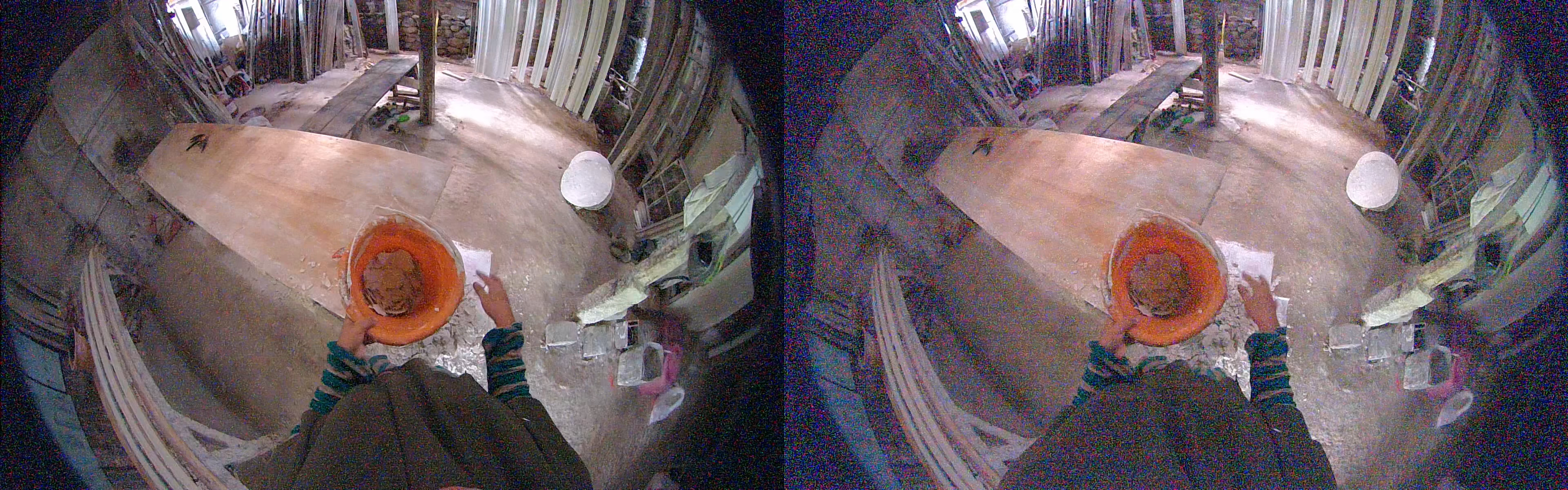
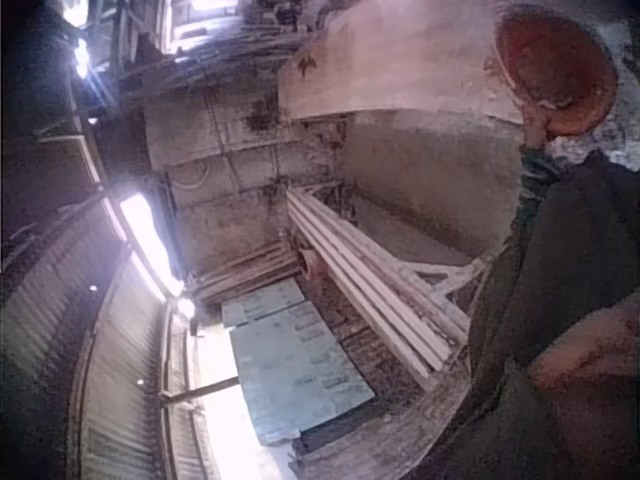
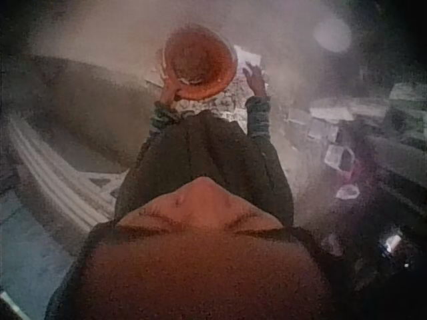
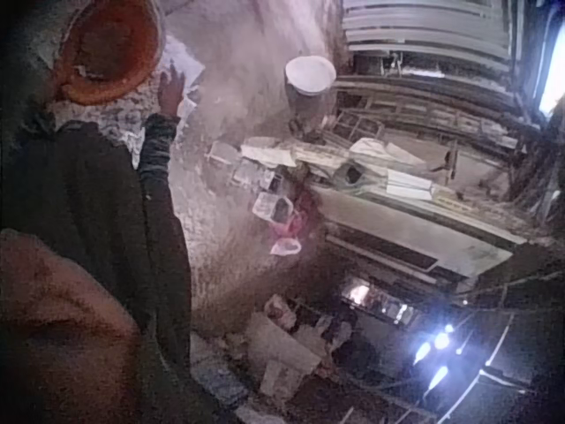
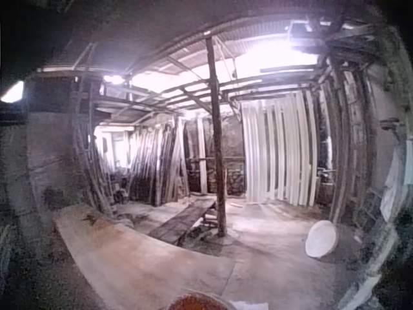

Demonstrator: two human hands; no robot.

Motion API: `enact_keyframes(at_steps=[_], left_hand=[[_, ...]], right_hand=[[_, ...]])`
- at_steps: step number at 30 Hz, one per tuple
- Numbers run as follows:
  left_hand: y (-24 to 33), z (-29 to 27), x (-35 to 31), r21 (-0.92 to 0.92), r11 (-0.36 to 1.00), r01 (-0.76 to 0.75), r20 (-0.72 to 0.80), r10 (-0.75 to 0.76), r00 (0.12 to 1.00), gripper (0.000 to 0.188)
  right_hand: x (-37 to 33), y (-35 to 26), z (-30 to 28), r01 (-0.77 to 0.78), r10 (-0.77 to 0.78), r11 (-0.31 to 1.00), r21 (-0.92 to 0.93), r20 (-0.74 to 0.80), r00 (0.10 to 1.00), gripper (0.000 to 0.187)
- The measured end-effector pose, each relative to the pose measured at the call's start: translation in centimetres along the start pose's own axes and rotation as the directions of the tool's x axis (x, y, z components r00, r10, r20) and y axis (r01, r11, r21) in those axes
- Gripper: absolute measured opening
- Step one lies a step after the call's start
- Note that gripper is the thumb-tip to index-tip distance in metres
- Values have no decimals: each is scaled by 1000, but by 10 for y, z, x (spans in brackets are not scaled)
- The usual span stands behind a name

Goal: The person applies a white paste to a large wooden board using a putty knife and a small scraper. They repeatedly scoop material from a bucket and spread it across the surface, smoothing and leveling the paste. The person occasionally wipes the board with a cloth and adjusts the bucket's position.

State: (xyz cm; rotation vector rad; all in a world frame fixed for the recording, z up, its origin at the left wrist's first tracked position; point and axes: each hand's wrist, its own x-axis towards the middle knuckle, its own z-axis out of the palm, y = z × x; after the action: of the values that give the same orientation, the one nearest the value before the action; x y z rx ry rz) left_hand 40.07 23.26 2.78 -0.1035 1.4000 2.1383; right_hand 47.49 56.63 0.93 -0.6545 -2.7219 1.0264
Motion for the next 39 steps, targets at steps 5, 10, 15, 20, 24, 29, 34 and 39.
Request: enact_keyframes(at_steps=[5, 10, 15, 20, 24, 29, 34, 39], left_hand=[[-29, -32, 19, 121, 992, -23, 49, 18, 999, 53], [-26, -8, 10, 32, 996, -86, 42, 85, 995, 54], [-42, -19, 31, 466, 813, -350, 104, 343, 934, 53], [-66, -35, 35, 305, 932, -197, 69, 185, 980, 46], [-61, -15, 32, 222, 954, -204, -4, 210, 978, 42], [-45, -10, 14, 385, 906, -173, -10, 192, 981, 39], [-57, -13, 20, 290, 942, -169, -50, 191, 980, 38], [-46, -4, 7, 310, 934, -178, 0, 187, 982, 34]], right_hand=[[1, -121, -51, 47, -79, 957, -285, -102, 992, 43], [-1, -186, 0, 492, -506, 861, 125, 118, 855, 29], [32, -170, 85, 705, -732, 635, 315, -48, 680, 27], [23, -225, 57, -546, -293, -152, 824, 490, 821, 19], [21, -207, 79, -167, -292, 152, 974, 206, 934, 18], [15, -228, 67, -392, -30, 42, 919, 393, 919, 20], [6, -236, 57, -316, -23, 108, 943, 320, 947, 20], [4, -238, 53, -308, 47, 146, 940, 305, 951, 23]])
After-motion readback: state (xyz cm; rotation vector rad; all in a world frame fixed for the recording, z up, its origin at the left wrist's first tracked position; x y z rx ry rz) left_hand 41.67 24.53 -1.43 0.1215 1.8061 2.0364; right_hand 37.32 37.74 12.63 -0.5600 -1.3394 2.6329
